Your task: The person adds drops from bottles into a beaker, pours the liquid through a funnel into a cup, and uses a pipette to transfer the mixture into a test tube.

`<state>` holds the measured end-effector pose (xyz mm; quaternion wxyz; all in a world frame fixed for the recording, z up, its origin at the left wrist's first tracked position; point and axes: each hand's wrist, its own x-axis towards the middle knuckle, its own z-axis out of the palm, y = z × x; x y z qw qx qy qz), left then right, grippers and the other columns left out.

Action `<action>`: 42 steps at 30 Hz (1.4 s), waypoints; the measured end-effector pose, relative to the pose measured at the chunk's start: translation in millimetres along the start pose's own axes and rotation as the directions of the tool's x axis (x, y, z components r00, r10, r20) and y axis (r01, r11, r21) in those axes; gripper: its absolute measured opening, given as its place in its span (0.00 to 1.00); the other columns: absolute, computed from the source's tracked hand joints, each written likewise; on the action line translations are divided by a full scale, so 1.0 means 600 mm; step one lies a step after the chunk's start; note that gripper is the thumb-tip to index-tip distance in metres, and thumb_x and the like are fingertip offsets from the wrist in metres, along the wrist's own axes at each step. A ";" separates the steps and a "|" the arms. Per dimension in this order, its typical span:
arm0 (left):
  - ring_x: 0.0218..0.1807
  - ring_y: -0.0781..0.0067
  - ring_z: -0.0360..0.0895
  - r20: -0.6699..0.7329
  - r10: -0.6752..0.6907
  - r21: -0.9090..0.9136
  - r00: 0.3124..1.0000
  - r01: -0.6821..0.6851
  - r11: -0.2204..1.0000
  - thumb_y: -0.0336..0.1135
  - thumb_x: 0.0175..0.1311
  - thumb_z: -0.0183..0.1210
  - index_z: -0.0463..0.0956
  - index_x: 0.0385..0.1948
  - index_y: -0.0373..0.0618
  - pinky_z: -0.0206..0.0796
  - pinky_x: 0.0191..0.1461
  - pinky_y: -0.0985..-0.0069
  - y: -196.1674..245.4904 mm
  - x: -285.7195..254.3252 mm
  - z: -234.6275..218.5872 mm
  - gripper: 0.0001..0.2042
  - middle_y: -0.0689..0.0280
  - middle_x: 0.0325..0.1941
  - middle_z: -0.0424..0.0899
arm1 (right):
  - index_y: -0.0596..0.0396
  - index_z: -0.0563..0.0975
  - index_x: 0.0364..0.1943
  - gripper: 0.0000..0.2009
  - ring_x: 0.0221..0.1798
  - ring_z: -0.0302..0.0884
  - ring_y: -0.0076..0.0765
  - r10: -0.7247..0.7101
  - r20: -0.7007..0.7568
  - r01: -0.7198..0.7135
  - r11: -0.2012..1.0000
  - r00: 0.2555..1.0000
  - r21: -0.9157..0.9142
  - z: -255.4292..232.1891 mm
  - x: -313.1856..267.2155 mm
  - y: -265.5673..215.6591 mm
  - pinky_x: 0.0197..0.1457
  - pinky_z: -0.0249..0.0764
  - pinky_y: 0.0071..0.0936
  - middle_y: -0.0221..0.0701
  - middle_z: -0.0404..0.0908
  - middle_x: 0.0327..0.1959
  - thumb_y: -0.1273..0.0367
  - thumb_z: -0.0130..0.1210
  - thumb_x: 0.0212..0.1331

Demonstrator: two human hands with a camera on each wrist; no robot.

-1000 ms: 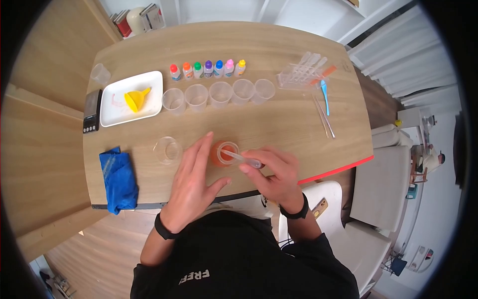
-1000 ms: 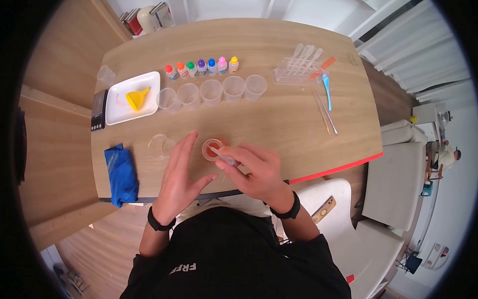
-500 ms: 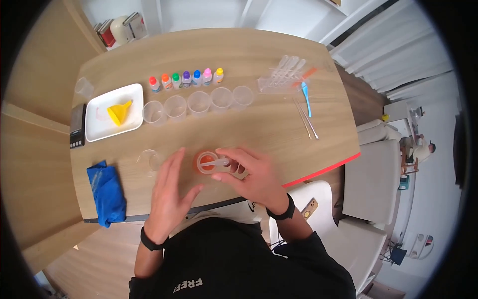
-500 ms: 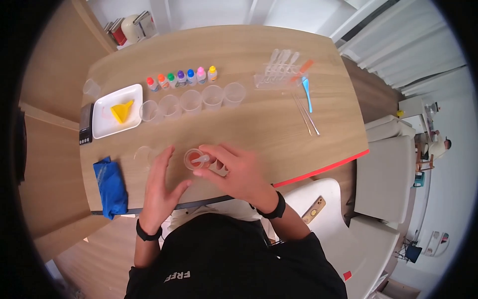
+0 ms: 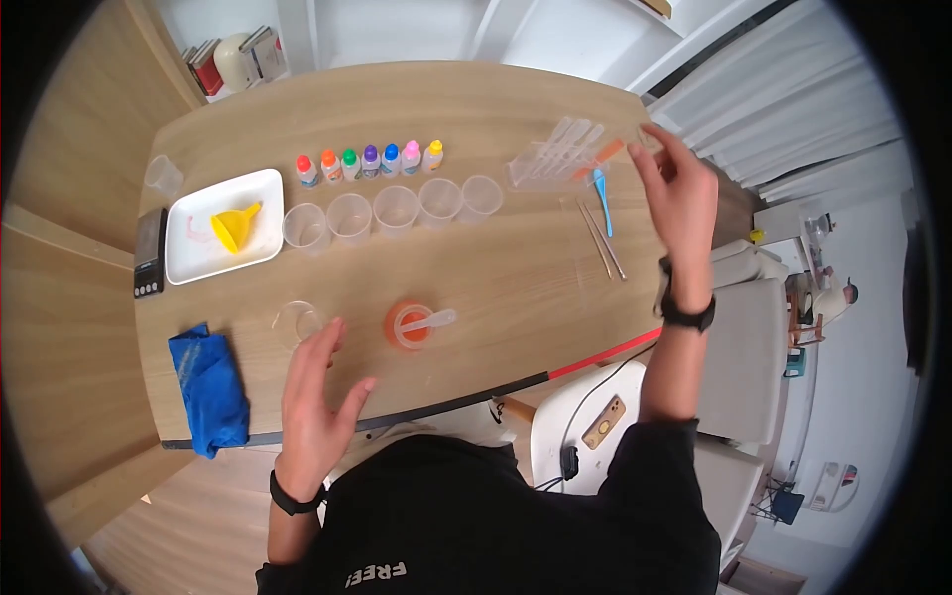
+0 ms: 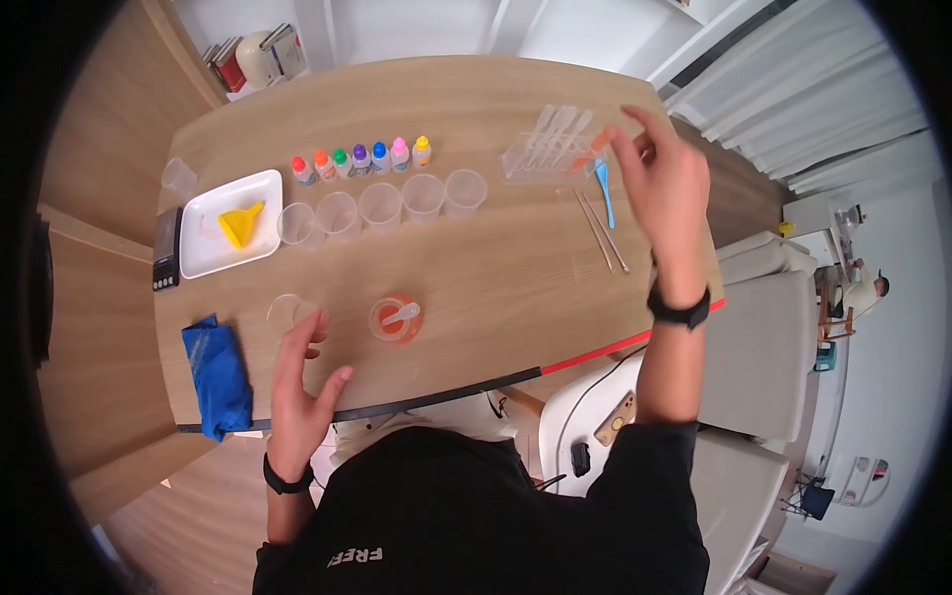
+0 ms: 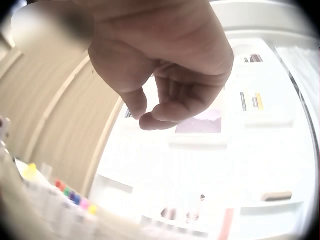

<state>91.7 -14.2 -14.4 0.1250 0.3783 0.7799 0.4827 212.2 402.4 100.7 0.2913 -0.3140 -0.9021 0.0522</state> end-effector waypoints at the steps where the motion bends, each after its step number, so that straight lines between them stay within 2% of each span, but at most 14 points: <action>1: 0.63 0.52 0.82 -0.013 -0.010 -0.013 1.000 0.010 1.000 0.21 0.60 0.75 0.73 0.73 0.39 0.76 0.63 0.63 -0.001 -0.004 0.000 0.36 0.51 0.64 0.83 | 0.52 0.88 0.58 0.18 0.32 0.85 0.41 0.040 0.066 -0.033 0.994 0.997 -0.103 -0.003 0.029 0.001 0.38 0.79 0.36 0.36 0.88 0.30 0.61 0.68 0.68; 5: 0.56 0.56 0.82 -0.057 -0.050 -0.051 0.997 0.048 0.998 0.20 0.61 0.73 0.78 0.69 0.38 0.75 0.57 0.65 -0.006 -0.025 -0.009 0.30 0.55 0.57 0.85 | 0.49 0.88 0.58 0.20 0.43 0.89 0.55 0.022 0.223 0.057 0.938 0.974 -0.343 0.040 0.093 0.068 0.49 0.83 0.46 0.42 0.91 0.37 0.57 0.67 0.68; 9: 0.54 0.56 0.81 -0.132 -0.057 -0.030 0.990 0.053 0.998 0.20 0.60 0.74 0.81 0.65 0.38 0.74 0.58 0.64 -0.003 -0.032 -0.025 0.28 0.56 0.55 0.84 | 0.52 0.88 0.55 0.17 0.47 0.89 0.56 0.046 0.315 0.058 0.948 0.948 -0.313 0.067 0.102 0.081 0.52 0.82 0.49 0.45 0.90 0.38 0.60 0.68 0.66; 12: 0.59 0.51 0.79 -0.225 0.079 0.191 0.971 -0.035 0.981 0.20 0.59 0.75 0.80 0.66 0.39 0.73 0.63 0.62 -0.011 -0.024 -0.025 0.30 0.53 0.62 0.81 | 0.54 0.89 0.51 0.15 0.42 0.88 0.54 0.048 0.314 0.027 0.973 0.948 -0.230 0.073 0.106 0.095 0.48 0.81 0.46 0.44 0.90 0.35 0.62 0.68 0.65; 14: 0.67 0.49 0.76 -0.229 0.091 0.321 0.969 -0.013 0.947 0.22 0.60 0.75 0.77 0.70 0.40 0.70 0.70 0.60 -0.005 -0.013 -0.029 0.32 0.52 0.70 0.77 | 0.56 0.88 0.48 0.13 0.38 0.87 0.53 0.040 0.327 0.013 0.987 0.944 -0.158 0.064 0.108 0.093 0.44 0.80 0.45 0.44 0.89 0.33 0.63 0.68 0.65; 20: 0.73 0.40 0.73 -0.143 -0.007 0.330 0.990 0.054 0.942 0.22 0.57 0.75 0.70 0.77 0.43 0.69 0.74 0.54 -0.021 0.013 -0.030 0.41 0.49 0.75 0.74 | 0.57 0.87 0.46 0.13 0.25 0.79 0.40 0.012 0.183 0.001 0.997 0.983 -0.072 -0.022 0.108 0.071 0.34 0.74 0.37 0.40 0.83 0.24 0.61 0.68 0.67; 24: 0.74 0.40 0.73 -0.134 -0.062 0.281 0.989 0.098 0.955 0.20 0.60 0.72 0.69 0.77 0.43 0.67 0.77 0.56 -0.041 0.018 -0.035 0.39 0.48 0.74 0.74 | 0.60 0.85 0.44 0.12 0.29 0.73 0.21 -0.035 0.030 0.034 0.999 0.999 0.007 -0.111 0.069 0.041 0.34 0.71 0.28 0.28 0.82 0.26 0.63 0.65 0.74; 28: 0.71 0.39 0.76 -0.151 -0.046 0.319 0.987 0.093 0.943 0.19 0.61 0.71 0.70 0.77 0.43 0.72 0.72 0.57 -0.044 0.034 -0.040 0.38 0.47 0.71 0.77 | 0.59 0.85 0.43 0.07 0.33 0.73 0.16 0.124 0.152 -0.162 0.950 0.981 0.266 -0.169 -0.029 0.000 0.37 0.71 0.19 0.22 0.82 0.32 0.69 0.65 0.74; 30: 0.70 0.39 0.77 -0.161 -0.034 0.318 0.986 0.085 0.944 0.20 0.61 0.71 0.69 0.77 0.43 0.72 0.72 0.57 -0.054 0.046 -0.042 0.38 0.47 0.71 0.77 | 0.60 0.84 0.41 0.06 0.34 0.76 0.17 0.044 0.190 -0.114 0.919 0.981 0.377 -0.166 -0.096 -0.019 0.38 0.72 0.18 0.25 0.85 0.34 0.71 0.68 0.69; 34: 0.70 0.39 0.77 -0.187 -0.013 0.334 0.982 0.076 0.939 0.20 0.61 0.72 0.69 0.77 0.43 0.72 0.72 0.57 -0.060 0.063 -0.040 0.39 0.47 0.72 0.77 | 0.59 0.86 0.39 0.10 0.31 0.84 0.29 -0.254 0.211 0.124 0.866 0.944 0.485 -0.141 -0.201 -0.067 0.37 0.76 0.23 0.34 0.90 0.33 0.74 0.76 0.55; 36: 0.70 0.40 0.77 -0.212 0.022 0.373 0.977 0.060 0.926 0.21 0.61 0.72 0.69 0.77 0.42 0.72 0.73 0.56 -0.054 0.060 -0.039 0.39 0.48 0.73 0.76 | 0.57 0.87 0.39 0.12 0.29 0.86 0.33 -0.280 0.346 0.025 0.808 0.896 0.589 -0.116 -0.236 -0.101 0.34 0.77 0.27 0.34 0.90 0.32 0.74 0.78 0.52; 38: 0.71 0.40 0.77 -0.249 0.082 0.429 0.965 0.034 0.903 0.22 0.60 0.74 0.70 0.76 0.41 0.71 0.73 0.56 -0.039 0.048 -0.036 0.39 0.48 0.74 0.76 | 0.57 0.86 0.39 0.10 0.29 0.86 0.32 -0.348 0.390 0.036 0.784 0.853 0.620 -0.081 -0.257 -0.151 0.33 0.77 0.28 0.29 0.86 0.26 0.76 0.77 0.54; 40: 0.70 0.41 0.78 -0.163 0.115 0.345 0.980 -0.053 0.937 0.23 0.60 0.75 0.73 0.73 0.40 0.71 0.73 0.54 0.001 0.018 -0.045 0.36 0.49 0.72 0.78 | 0.56 0.87 0.39 0.12 0.29 0.86 0.29 -0.437 0.425 0.059 0.750 0.793 0.659 -0.047 -0.269 -0.177 0.34 0.78 0.27 0.29 0.87 0.28 0.75 0.79 0.52; 42: 0.67 0.42 0.80 -0.006 0.149 0.202 0.989 -0.144 0.969 0.25 0.59 0.75 0.77 0.69 0.39 0.74 0.69 0.55 0.037 0.002 -0.052 0.32 0.50 0.68 0.81 | 0.51 0.87 0.43 0.12 0.28 0.83 0.32 -0.464 0.403 0.054 0.705 0.789 0.707 -0.021 -0.280 -0.200 0.30 0.75 0.29 0.27 0.85 0.28 0.66 0.78 0.59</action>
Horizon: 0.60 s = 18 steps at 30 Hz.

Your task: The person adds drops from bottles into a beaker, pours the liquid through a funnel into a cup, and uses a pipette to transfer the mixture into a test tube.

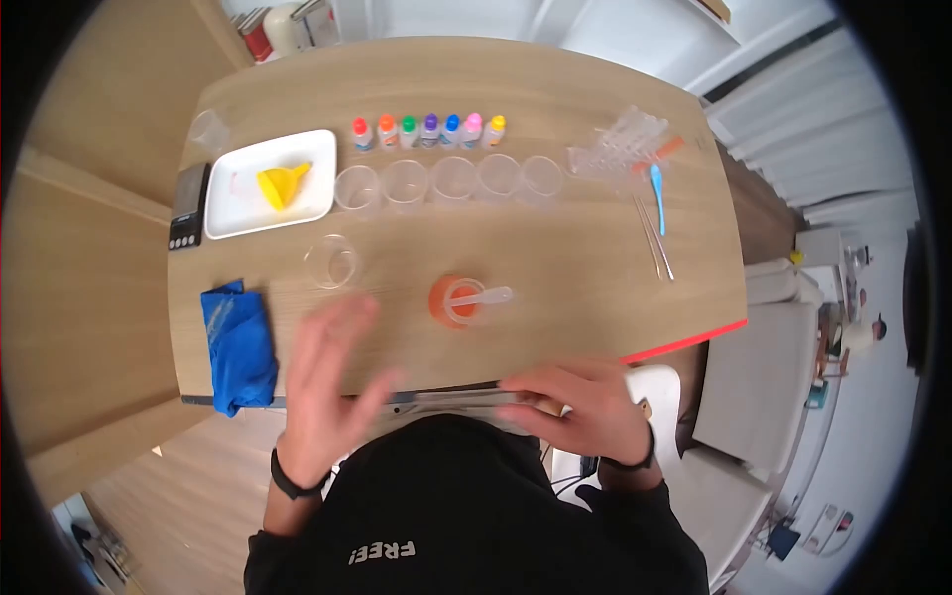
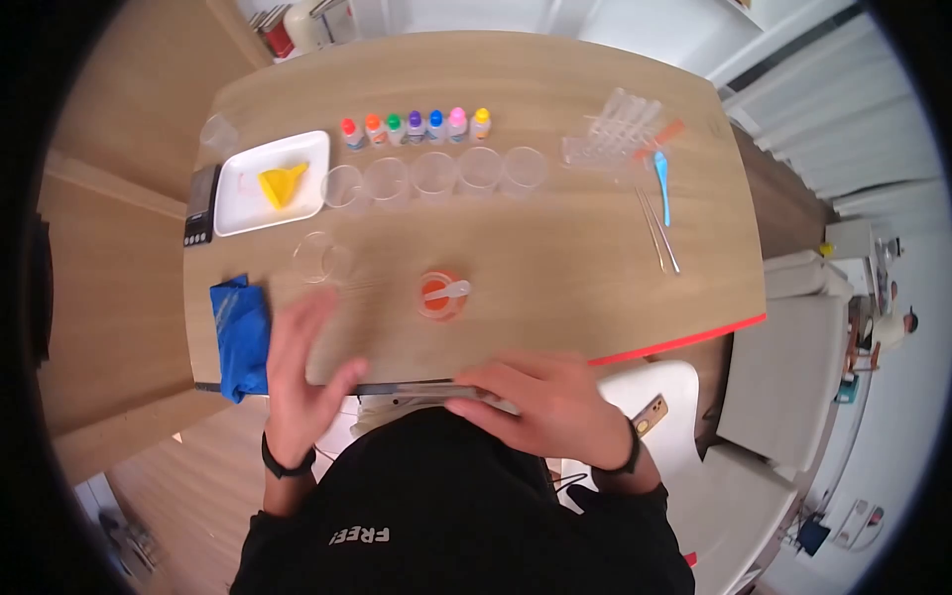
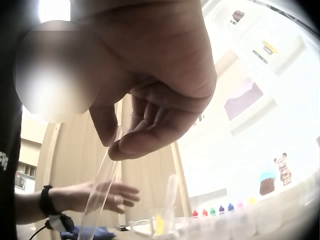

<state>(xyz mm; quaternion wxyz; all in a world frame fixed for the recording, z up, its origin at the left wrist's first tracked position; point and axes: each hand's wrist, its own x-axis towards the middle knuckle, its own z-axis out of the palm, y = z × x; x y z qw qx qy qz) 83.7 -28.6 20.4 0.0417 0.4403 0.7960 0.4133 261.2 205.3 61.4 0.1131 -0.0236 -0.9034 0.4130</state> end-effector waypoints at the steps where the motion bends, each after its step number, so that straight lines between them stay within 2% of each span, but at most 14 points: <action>1: 0.64 0.43 0.81 0.100 0.040 -0.098 0.994 -0.030 0.995 0.26 0.60 0.76 0.79 0.66 0.38 0.76 0.66 0.56 0.016 -0.001 -0.003 0.30 0.50 0.65 0.83 | 0.51 0.87 0.43 0.12 0.27 0.83 0.32 0.009 -0.029 -0.008 0.999 1.000 0.039 0.017 0.003 0.005 0.29 0.75 0.29 0.27 0.85 0.28 0.66 0.78 0.60; 2: 0.62 0.43 0.83 0.193 0.082 -0.192 0.978 -0.045 0.980 0.27 0.60 0.76 0.82 0.64 0.38 0.78 0.62 0.58 0.028 -0.004 -0.001 0.27 0.50 0.63 0.85 | 0.50 0.86 0.44 0.12 0.27 0.82 0.32 0.015 -0.053 -0.010 0.997 0.998 0.082 0.035 0.007 0.012 0.29 0.75 0.29 0.27 0.85 0.28 0.66 0.78 0.60; 5: 0.52 0.47 0.87 0.247 0.106 -0.287 0.963 -0.032 0.957 0.28 0.61 0.76 0.84 0.58 0.38 0.80 0.54 0.59 0.030 -0.016 0.033 0.23 0.54 0.53 0.89 | 0.53 0.87 0.44 0.13 0.29 0.85 0.29 0.020 -0.077 -0.006 0.984 0.997 0.176 0.073 0.018 0.016 0.32 0.78 0.26 0.28 0.86 0.29 0.68 0.79 0.59; 9: 0.46 0.50 0.89 0.248 0.073 -0.258 0.966 -0.007 0.966 0.26 0.63 0.74 0.84 0.58 0.39 0.81 0.50 0.60 0.017 -0.026 0.049 0.20 0.55 0.47 0.90 | 0.55 0.88 0.46 0.15 0.28 0.86 0.28 -0.067 -0.089 0.080 0.986 0.994 0.149 0.090 0.026 0.021 0.35 0.81 0.24 0.29 0.87 0.30 0.69 0.81 0.57; 12: 0.44 0.51 0.89 0.211 0.042 -0.272 0.977 0.017 0.962 0.23 0.65 0.71 0.84 0.59 0.39 0.81 0.48 0.61 0.007 -0.021 0.047 0.20 0.54 0.45 0.90 | 0.56 0.88 0.47 0.16 0.29 0.85 0.25 0.023 -0.159 0.002 0.988 0.987 0.153 0.063 0.010 0.019 0.35 0.81 0.24 0.29 0.87 0.29 0.67 0.80 0.59; 15: 0.43 0.53 0.88 0.127 -0.048 -0.263 0.991 0.081 0.962 0.22 0.67 0.69 0.84 0.60 0.38 0.80 0.47 0.64 -0.005 -0.020 0.046 0.19 0.54 0.43 0.89 | 0.57 0.85 0.57 0.22 0.32 0.84 0.21 0.088 -0.417 -0.040 0.992 0.905 0.121 0.047 -0.021 0.056 0.37 0.78 0.23 0.26 0.86 0.30 0.66 0.78 0.61; 18: 0.41 0.54 0.86 0.091 -0.108 -0.234 0.990 0.127 0.964 0.21 0.68 0.68 0.84 0.62 0.38 0.78 0.46 0.65 -0.011 -0.014 0.048 0.20 0.55 0.41 0.87 | 0.61 0.79 0.67 0.32 0.32 0.81 0.19 0.249 -0.469 -0.159 0.962 0.847 0.223 0.043 -0.003 0.083 0.38 0.79 0.22 0.24 0.84 0.32 0.69 0.79 0.59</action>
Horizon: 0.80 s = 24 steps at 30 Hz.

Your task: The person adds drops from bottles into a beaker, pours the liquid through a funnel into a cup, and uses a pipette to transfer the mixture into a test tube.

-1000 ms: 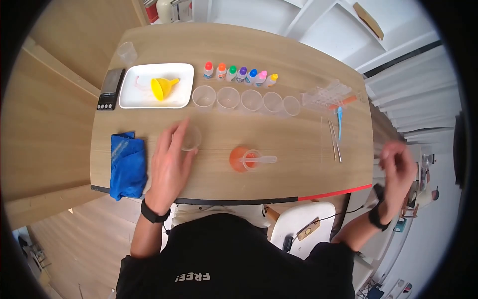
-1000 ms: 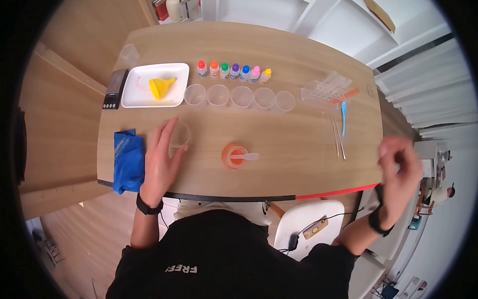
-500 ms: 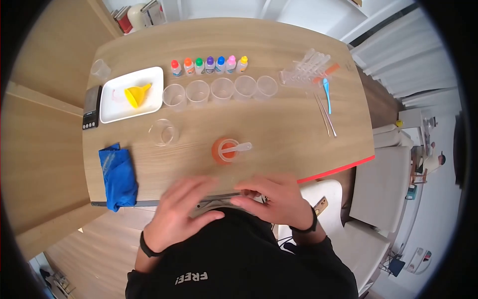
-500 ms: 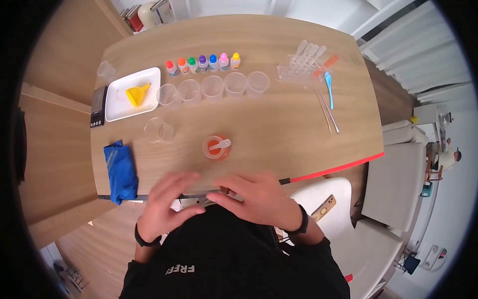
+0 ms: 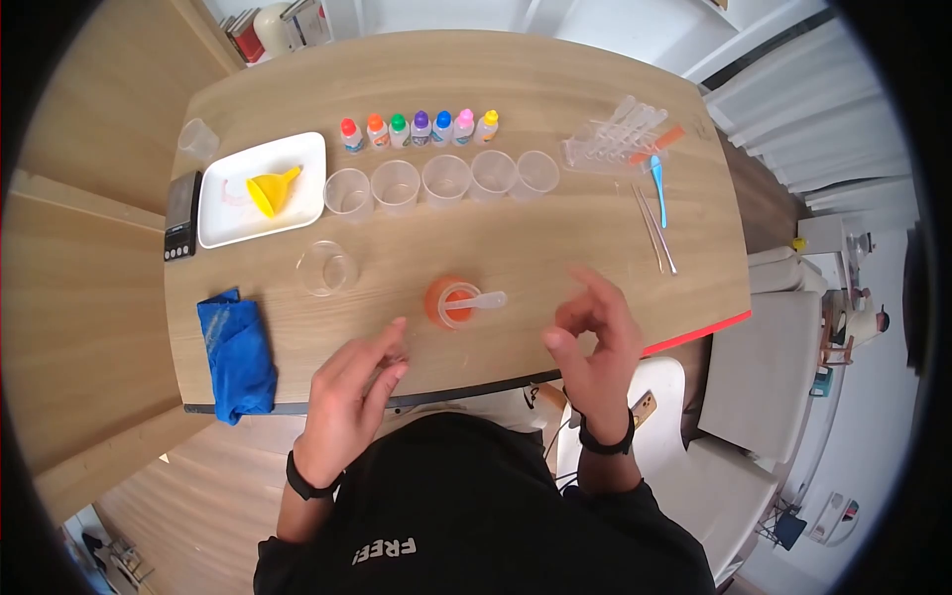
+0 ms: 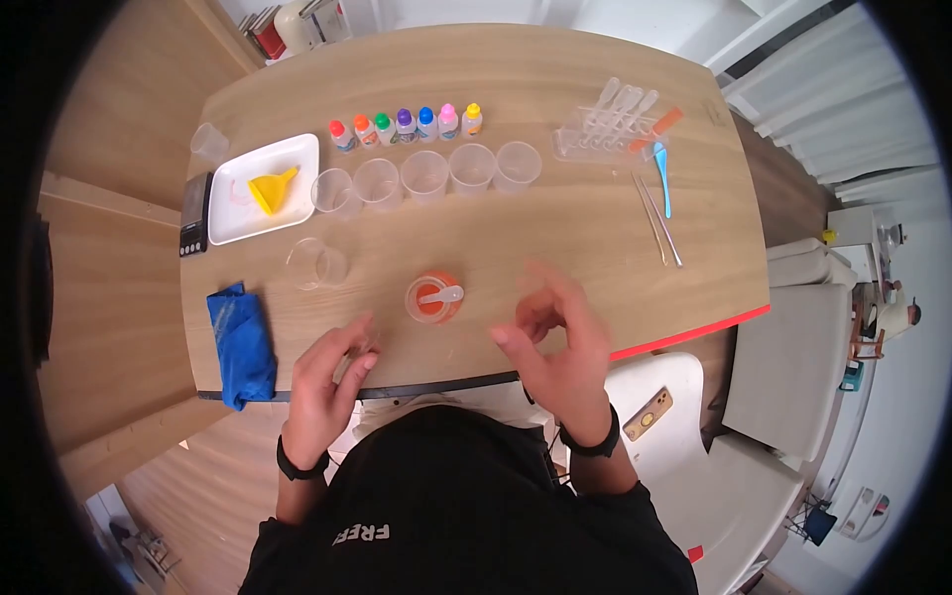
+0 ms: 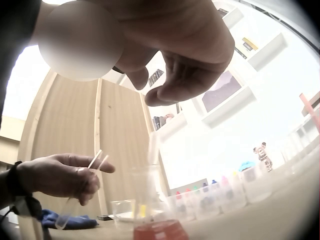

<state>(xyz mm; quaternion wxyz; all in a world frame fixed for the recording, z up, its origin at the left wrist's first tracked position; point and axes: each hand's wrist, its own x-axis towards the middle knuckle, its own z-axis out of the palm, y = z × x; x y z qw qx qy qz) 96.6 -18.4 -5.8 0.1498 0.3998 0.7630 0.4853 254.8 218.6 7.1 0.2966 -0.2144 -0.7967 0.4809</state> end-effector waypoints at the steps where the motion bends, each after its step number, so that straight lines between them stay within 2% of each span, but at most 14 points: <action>1: 0.40 0.54 0.85 0.007 -0.017 0.012 1.000 0.017 1.000 0.21 0.68 0.68 0.83 0.62 0.38 0.77 0.45 0.65 -0.002 0.003 -0.001 0.20 0.56 0.40 0.86 | 0.61 0.77 0.70 0.34 0.32 0.80 0.19 0.047 0.065 -0.049 0.998 0.997 0.026 0.004 0.008 0.003 0.38 0.79 0.21 0.24 0.83 0.32 0.69 0.79 0.59; 3: 0.40 0.54 0.83 0.019 -0.024 0.025 1.000 0.024 0.999 0.22 0.69 0.68 0.83 0.63 0.38 0.76 0.45 0.65 -0.006 0.009 -0.001 0.20 0.56 0.40 0.86 | 0.60 0.73 0.75 0.39 0.32 0.80 0.18 0.139 0.198 -0.156 0.985 0.970 0.070 0.017 0.021 0.006 0.39 0.78 0.20 0.25 0.83 0.33 0.69 0.79 0.60; 6: 0.40 0.56 0.83 0.039 -0.010 0.028 0.999 0.009 1.000 0.21 0.69 0.68 0.84 0.62 0.37 0.75 0.46 0.65 -0.013 0.014 0.002 0.20 0.56 0.40 0.85 | 0.59 0.77 0.72 0.33 0.32 0.80 0.18 0.119 0.255 -0.166 0.971 0.960 0.171 0.044 0.026 0.022 0.38 0.78 0.20 0.26 0.84 0.35 0.70 0.77 0.62; 8: 0.42 0.60 0.83 0.059 -0.033 0.037 0.998 0.031 0.999 0.20 0.69 0.67 0.84 0.61 0.35 0.75 0.48 0.68 -0.013 0.017 0.003 0.19 0.56 0.40 0.84 | 0.58 0.82 0.67 0.27 0.32 0.80 0.19 0.092 0.262 -0.129 0.983 0.961 0.127 0.054 0.038 0.018 0.37 0.77 0.19 0.27 0.84 0.35 0.70 0.76 0.63; 12: 0.41 0.58 0.83 0.058 -0.027 0.046 0.998 0.025 0.999 0.21 0.69 0.67 0.84 0.63 0.37 0.75 0.46 0.66 -0.014 0.024 0.007 0.20 0.56 0.41 0.84 | 0.57 0.88 0.56 0.16 0.32 0.80 0.19 0.018 0.257 -0.049 0.993 0.966 0.111 0.061 0.046 0.026 0.36 0.77 0.20 0.29 0.86 0.35 0.72 0.74 0.65; 14: 0.40 0.55 0.83 0.052 -0.034 0.021 0.998 0.033 0.999 0.23 0.69 0.68 0.84 0.63 0.39 0.76 0.45 0.63 -0.011 0.028 0.010 0.20 0.55 0.41 0.84 | 0.57 0.88 0.55 0.16 0.31 0.80 0.20 0.014 0.242 -0.048 0.990 0.970 0.135 0.065 0.050 0.020 0.35 0.76 0.21 0.29 0.86 0.34 0.72 0.74 0.65; 20: 0.41 0.58 0.82 0.075 -0.005 0.028 0.997 0.003 1.000 0.21 0.69 0.67 0.82 0.67 0.37 0.76 0.47 0.67 0.001 0.041 0.014 0.23 0.56 0.41 0.83 | 0.56 0.89 0.48 0.11 0.29 0.79 0.20 -0.051 0.213 0.030 0.995 0.976 0.100 0.073 0.053 0.019 0.33 0.75 0.22 0.29 0.86 0.32 0.71 0.75 0.64; 24: 0.40 0.56 0.83 0.059 0.012 0.047 0.998 -0.014 0.999 0.24 0.69 0.69 0.84 0.65 0.40 0.76 0.45 0.64 0.003 0.047 0.018 0.22 0.56 0.41 0.84 | 0.55 0.88 0.44 0.08 0.27 0.79 0.20 -0.054 0.182 0.039 0.995 0.982 0.088 0.075 0.051 0.026 0.32 0.75 0.21 0.29 0.87 0.32 0.71 0.75 0.65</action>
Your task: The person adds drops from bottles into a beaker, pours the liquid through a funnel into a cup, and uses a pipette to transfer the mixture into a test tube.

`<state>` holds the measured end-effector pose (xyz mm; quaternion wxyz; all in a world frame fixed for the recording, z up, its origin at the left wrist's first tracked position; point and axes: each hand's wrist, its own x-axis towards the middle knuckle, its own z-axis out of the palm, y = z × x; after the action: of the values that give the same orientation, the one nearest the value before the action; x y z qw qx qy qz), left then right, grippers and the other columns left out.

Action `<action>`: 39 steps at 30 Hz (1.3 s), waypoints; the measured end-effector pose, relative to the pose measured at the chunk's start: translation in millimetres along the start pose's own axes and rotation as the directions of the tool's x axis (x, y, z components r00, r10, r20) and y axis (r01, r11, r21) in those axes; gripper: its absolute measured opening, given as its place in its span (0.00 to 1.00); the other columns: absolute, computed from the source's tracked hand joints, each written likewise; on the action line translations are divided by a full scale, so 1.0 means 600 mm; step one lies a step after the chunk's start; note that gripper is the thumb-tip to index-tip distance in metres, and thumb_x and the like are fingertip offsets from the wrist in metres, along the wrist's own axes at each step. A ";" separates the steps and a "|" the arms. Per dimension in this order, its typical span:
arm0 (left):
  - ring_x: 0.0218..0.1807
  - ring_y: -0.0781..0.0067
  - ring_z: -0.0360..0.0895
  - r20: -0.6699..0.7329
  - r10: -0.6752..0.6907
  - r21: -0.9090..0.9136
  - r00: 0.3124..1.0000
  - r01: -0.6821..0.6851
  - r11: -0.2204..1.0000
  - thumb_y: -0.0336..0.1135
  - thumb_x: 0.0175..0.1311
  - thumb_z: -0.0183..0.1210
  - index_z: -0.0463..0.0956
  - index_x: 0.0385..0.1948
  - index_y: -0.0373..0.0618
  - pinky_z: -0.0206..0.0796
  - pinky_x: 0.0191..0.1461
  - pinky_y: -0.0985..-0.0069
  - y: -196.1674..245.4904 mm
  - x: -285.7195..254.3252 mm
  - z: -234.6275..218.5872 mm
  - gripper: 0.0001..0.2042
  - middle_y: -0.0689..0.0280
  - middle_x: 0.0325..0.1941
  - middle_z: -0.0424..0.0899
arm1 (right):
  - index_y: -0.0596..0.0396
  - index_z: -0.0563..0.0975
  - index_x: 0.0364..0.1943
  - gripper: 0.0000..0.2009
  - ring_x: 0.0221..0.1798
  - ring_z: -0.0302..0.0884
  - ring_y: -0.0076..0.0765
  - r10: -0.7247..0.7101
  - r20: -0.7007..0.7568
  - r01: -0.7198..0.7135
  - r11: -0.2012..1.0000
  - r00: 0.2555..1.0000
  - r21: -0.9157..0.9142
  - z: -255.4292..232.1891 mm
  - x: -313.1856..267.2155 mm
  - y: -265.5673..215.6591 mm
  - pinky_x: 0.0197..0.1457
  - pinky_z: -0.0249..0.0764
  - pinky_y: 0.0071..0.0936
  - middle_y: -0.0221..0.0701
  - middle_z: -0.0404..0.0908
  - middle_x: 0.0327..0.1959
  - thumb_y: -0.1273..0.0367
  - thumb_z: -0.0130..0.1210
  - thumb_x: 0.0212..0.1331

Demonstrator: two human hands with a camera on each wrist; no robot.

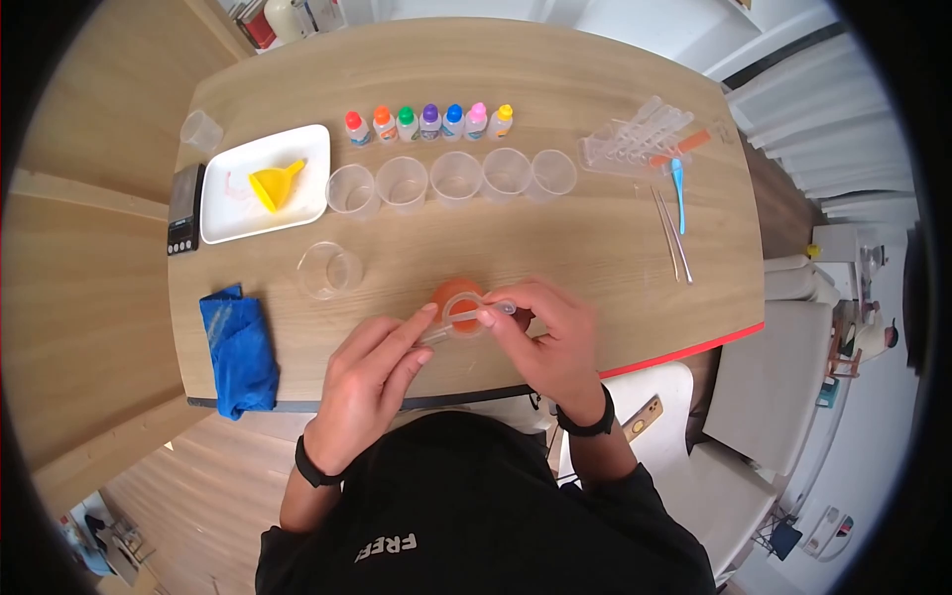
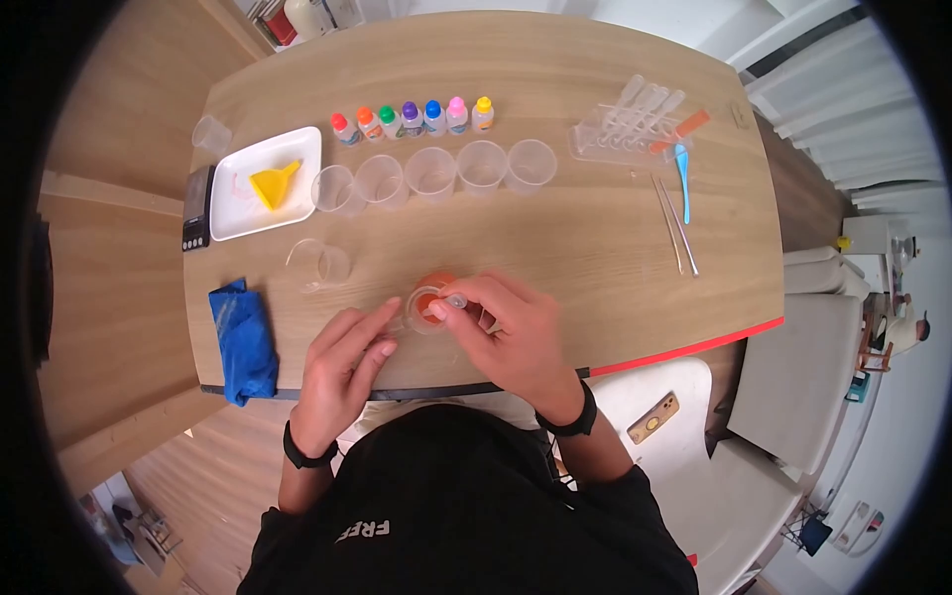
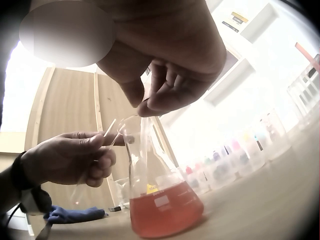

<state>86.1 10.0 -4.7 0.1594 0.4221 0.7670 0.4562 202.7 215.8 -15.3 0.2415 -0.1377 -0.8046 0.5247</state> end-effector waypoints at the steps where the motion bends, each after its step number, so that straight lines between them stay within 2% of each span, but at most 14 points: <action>1: 0.40 0.56 0.83 -0.006 0.003 0.006 1.000 -0.003 1.000 0.24 0.69 0.69 0.84 0.65 0.40 0.76 0.45 0.64 -0.001 -0.001 0.000 0.22 0.56 0.41 0.85 | 0.55 0.88 0.44 0.07 0.27 0.79 0.20 -0.020 -0.004 0.020 1.000 1.000 0.004 0.001 -0.001 0.002 0.31 0.75 0.21 0.29 0.87 0.32 0.71 0.74 0.65; 5: 0.44 0.59 0.84 0.004 -0.071 -0.001 0.998 0.071 0.998 0.21 0.69 0.67 0.84 0.63 0.36 0.77 0.50 0.69 0.004 -0.006 -0.010 0.20 0.56 0.43 0.85 | 0.55 0.89 0.45 0.07 0.26 0.80 0.21 -0.071 -0.017 0.071 0.997 0.997 0.012 0.004 0.001 0.001 0.30 0.75 0.21 0.30 0.88 0.33 0.72 0.73 0.66; 8: 0.46 0.58 0.85 0.009 -0.083 0.038 0.996 0.083 0.996 0.21 0.69 0.68 0.85 0.61 0.36 0.77 0.52 0.69 0.003 -0.007 -0.014 0.19 0.55 0.46 0.87 | 0.55 0.88 0.47 0.08 0.26 0.80 0.21 -0.083 -0.009 0.083 0.997 0.997 0.004 0.002 0.006 -0.003 0.30 0.75 0.21 0.30 0.88 0.34 0.73 0.73 0.66; 12: 0.47 0.56 0.85 -0.011 -0.033 0.097 0.999 0.034 0.995 0.22 0.67 0.69 0.86 0.59 0.39 0.77 0.52 0.67 0.002 -0.009 -0.014 0.18 0.56 0.47 0.87 | 0.56 0.88 0.49 0.10 0.27 0.80 0.19 -0.100 0.015 0.099 0.995 0.995 0.006 -0.001 0.005 0.000 0.31 0.75 0.20 0.30 0.88 0.34 0.73 0.73 0.66; 15: 0.44 0.55 0.82 -0.040 0.020 0.140 0.999 -0.014 0.990 0.24 0.66 0.71 0.88 0.60 0.42 0.75 0.50 0.64 0.003 -0.006 -0.009 0.19 0.57 0.45 0.87 | 0.58 0.88 0.49 0.10 0.29 0.80 0.19 -0.070 -0.025 0.073 0.990 0.997 0.118 -0.012 -0.004 -0.003 0.32 0.74 0.19 0.31 0.88 0.34 0.74 0.73 0.65; 18: 0.43 0.55 0.82 -0.045 0.021 0.165 0.999 -0.014 0.986 0.24 0.65 0.71 0.87 0.60 0.42 0.74 0.49 0.63 0.013 -0.006 -0.006 0.20 0.57 0.45 0.87 | 0.61 0.87 0.49 0.09 0.30 0.81 0.22 -0.166 -0.169 0.194 0.966 0.972 0.169 -0.033 -0.015 0.005 0.34 0.74 0.20 0.31 0.87 0.34 0.75 0.70 0.68; 21: 0.42 0.55 0.81 -0.043 0.024 0.182 0.999 -0.015 0.983 0.24 0.65 0.71 0.87 0.61 0.42 0.74 0.48 0.64 0.018 -0.003 -0.003 0.21 0.57 0.44 0.87 | 0.63 0.85 0.50 0.08 0.30 0.82 0.25 0.008 -0.356 0.130 0.923 0.935 0.363 -0.046 -0.038 0.005 0.35 0.75 0.22 0.31 0.86 0.34 0.73 0.66 0.73; 23: 0.42 0.55 0.81 -0.037 0.030 0.194 0.999 -0.022 0.981 0.24 0.65 0.71 0.87 0.61 0.42 0.74 0.48 0.64 0.020 0.000 -0.002 0.21 0.57 0.44 0.86 | 0.63 0.83 0.50 0.09 0.29 0.82 0.25 0.098 -0.408 0.105 0.888 0.908 0.447 -0.055 -0.041 0.013 0.34 0.76 0.22 0.31 0.85 0.33 0.70 0.63 0.76; 30: 0.41 0.56 0.81 -0.027 0.034 0.205 0.999 -0.027 0.978 0.25 0.65 0.71 0.87 0.62 0.44 0.74 0.47 0.63 0.021 0.003 0.005 0.21 0.58 0.42 0.86 | 0.62 0.81 0.49 0.12 0.26 0.81 0.26 0.341 -0.431 0.047 0.737 0.836 0.674 -0.061 -0.038 0.040 0.31 0.75 0.24 0.30 0.82 0.29 0.64 0.59 0.80; 33: 0.40 0.56 0.80 -0.022 0.025 0.213 0.999 -0.019 0.977 0.25 0.65 0.72 0.88 0.62 0.45 0.74 0.46 0.63 0.020 0.002 0.006 0.21 0.59 0.41 0.85 | 0.62 0.80 0.50 0.12 0.26 0.81 0.26 0.345 -0.411 0.059 0.702 0.844 0.709 -0.062 -0.040 0.035 0.30 0.75 0.25 0.29 0.83 0.28 0.64 0.60 0.80; 35: 0.40 0.57 0.80 -0.022 0.018 0.216 1.000 -0.012 0.976 0.25 0.65 0.72 0.88 0.62 0.46 0.73 0.46 0.63 0.022 0.002 0.006 0.22 0.59 0.41 0.85 | 0.62 0.80 0.49 0.12 0.26 0.81 0.26 0.321 -0.399 0.028 0.749 0.859 0.663 -0.052 -0.039 0.031 0.30 0.76 0.25 0.29 0.82 0.27 0.63 0.60 0.80; 39: 0.45 0.58 0.83 0.023 -0.010 0.211 1.000 0.005 0.977 0.21 0.67 0.69 0.86 0.62 0.40 0.76 0.49 0.67 0.028 0.002 -0.001 0.20 0.56 0.45 0.87 | 0.61 0.80 0.49 0.13 0.26 0.81 0.26 0.255 -0.371 -0.005 0.829 0.893 0.559 -0.033 -0.038 0.023 0.30 0.75 0.25 0.29 0.82 0.26 0.63 0.61 0.79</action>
<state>93.4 14.3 9.6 0.1245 0.4389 0.8108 0.3667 231.9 226.1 -26.9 0.4044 -0.2315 -0.5372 0.7030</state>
